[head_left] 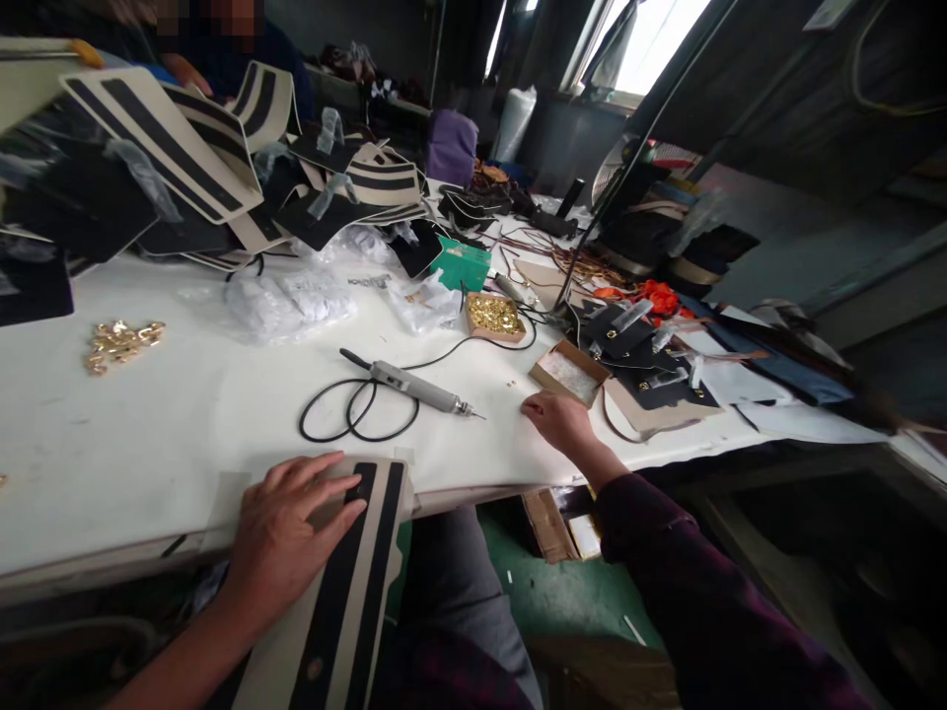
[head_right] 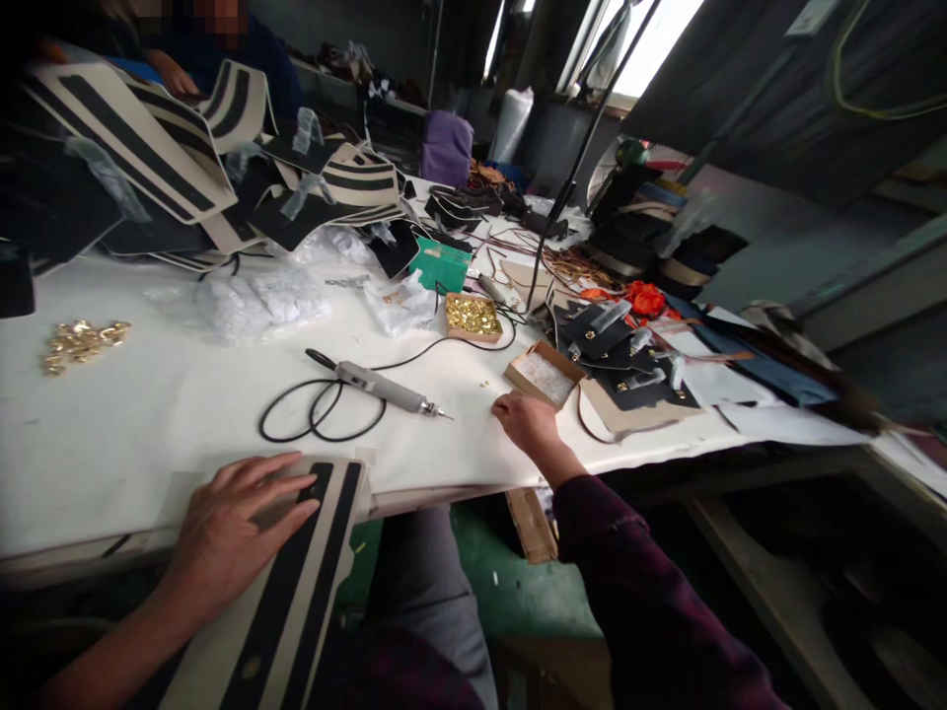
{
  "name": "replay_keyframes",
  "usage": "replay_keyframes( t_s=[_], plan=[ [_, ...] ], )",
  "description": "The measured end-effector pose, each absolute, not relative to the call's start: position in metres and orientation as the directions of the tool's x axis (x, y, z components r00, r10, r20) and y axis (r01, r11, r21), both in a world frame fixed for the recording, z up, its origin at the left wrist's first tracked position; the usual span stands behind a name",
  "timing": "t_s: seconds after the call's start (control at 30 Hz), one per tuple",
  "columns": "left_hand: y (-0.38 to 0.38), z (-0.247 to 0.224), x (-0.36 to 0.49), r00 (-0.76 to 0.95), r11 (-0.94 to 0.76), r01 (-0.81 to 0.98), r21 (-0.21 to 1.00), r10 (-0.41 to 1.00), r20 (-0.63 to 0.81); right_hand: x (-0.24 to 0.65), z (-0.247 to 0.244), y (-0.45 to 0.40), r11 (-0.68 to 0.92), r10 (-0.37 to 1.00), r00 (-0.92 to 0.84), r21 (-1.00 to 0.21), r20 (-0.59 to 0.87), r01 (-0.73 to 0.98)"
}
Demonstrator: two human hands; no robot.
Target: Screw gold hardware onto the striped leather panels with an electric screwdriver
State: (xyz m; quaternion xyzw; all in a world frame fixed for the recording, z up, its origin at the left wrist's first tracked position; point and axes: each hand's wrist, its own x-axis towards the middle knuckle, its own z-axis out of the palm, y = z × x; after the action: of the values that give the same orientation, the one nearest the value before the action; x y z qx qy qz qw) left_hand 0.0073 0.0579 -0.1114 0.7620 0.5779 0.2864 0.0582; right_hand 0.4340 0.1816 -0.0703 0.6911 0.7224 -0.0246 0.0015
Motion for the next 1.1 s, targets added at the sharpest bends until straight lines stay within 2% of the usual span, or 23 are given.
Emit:
replay_keyframes(
  t_s=[0.27,0.57,0.73,0.93,1.0,1.1],
  plan=[
    [0.057,-0.112,0.007,0.156,-0.315,0.848,0.427,0.918,0.366,0.434,-0.07,0.192,0.12,0.993,-0.117,0.118,-0.032,0.986],
    [0.056,-0.107,0.01,0.135,-0.3,0.841,0.451,0.923,0.361,0.431,-0.085,0.183,0.085,0.989,-0.099,0.116,0.113,0.99],
    [0.054,-0.098,0.014,0.116,-0.27,0.837,0.477,0.938,0.326,0.438,-0.097,0.184,0.148,0.965,-0.152,0.036,0.215,0.988],
    [0.053,-0.093,0.014,0.097,-0.236,0.836,0.496,0.952,0.29,0.445,-0.099,0.187,0.213,0.953,-0.198,-0.044,0.228,0.976],
    [0.053,-0.092,0.015,0.093,-0.232,0.832,0.503,0.954,0.286,0.44,-0.095,0.186,0.194,0.953,-0.155,-0.129,0.26,0.972],
    [0.053,-0.091,0.015,0.097,-0.234,0.828,0.509,0.955,0.281,0.417,-0.084,0.175,0.127,0.961,-0.023,-0.362,0.277,0.923]
  ],
)
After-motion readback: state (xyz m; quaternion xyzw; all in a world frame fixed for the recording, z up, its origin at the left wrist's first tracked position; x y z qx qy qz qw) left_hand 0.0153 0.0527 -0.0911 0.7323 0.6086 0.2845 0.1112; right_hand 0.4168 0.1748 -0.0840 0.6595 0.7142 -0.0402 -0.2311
